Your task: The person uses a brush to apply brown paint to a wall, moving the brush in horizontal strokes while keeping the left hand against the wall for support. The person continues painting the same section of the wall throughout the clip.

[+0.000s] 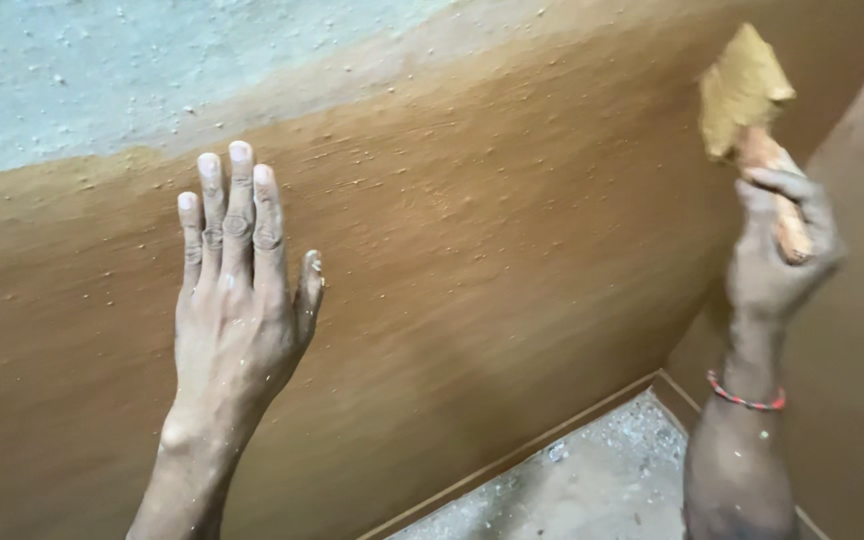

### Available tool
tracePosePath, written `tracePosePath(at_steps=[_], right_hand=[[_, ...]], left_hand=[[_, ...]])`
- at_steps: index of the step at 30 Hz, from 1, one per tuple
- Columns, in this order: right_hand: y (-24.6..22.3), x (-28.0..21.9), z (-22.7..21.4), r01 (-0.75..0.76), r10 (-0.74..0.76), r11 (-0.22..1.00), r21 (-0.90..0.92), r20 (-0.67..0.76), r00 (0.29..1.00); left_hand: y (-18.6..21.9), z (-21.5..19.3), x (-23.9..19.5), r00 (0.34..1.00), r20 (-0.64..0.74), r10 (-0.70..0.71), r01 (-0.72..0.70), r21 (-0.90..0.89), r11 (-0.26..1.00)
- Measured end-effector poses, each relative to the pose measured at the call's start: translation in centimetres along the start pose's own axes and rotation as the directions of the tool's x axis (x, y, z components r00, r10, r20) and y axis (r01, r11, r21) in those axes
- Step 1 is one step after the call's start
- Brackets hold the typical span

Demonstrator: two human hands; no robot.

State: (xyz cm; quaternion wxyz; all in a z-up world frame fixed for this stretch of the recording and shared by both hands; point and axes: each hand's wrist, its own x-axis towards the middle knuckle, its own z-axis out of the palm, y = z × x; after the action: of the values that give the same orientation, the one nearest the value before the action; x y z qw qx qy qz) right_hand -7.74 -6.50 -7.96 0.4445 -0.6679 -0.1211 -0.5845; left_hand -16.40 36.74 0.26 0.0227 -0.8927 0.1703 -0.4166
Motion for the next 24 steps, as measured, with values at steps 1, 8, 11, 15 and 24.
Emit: tracePosePath(at_steps=[1, 8, 11, 15, 24], right_hand=[[-1.1, -0.3, 1.5, 0.003, -0.004, 0.999, 0.033, 0.027, 1.0], [-12.9, -8.3, 7.2, 0.128, -0.33, 0.871, 0.475, 0.37, 0.868], [-14.9, -10.7, 7.7, -0.164, -0.276, 0.761, 0.627, 0.543, 0.793], [-11.5, -11.0, 7.9, -0.174, -0.245, 0.771, 0.612, 0.538, 0.806], [5.1, -6.6, -1.5, -0.14, 0.131, 0.975, 0.17, 0.064, 0.989]], left_hand=[[-0.1, 0.0, -0.1, 1.0, -0.006, 0.007, -0.007, -0.006, 1.0], [-0.1, -0.5, -0.7, 0.99, -0.132, 0.048, -0.056, -0.059, 0.997], [0.7, -1.3, -1.5, 0.988, -0.147, 0.054, -0.065, -0.075, 0.995], [1.3, -1.2, -1.7, 0.995, -0.086, 0.041, -0.047, -0.063, 0.997], [1.4, 2.0, -1.7, 1.0, 0.014, -0.013, 0.013, -0.017, 1.0]])
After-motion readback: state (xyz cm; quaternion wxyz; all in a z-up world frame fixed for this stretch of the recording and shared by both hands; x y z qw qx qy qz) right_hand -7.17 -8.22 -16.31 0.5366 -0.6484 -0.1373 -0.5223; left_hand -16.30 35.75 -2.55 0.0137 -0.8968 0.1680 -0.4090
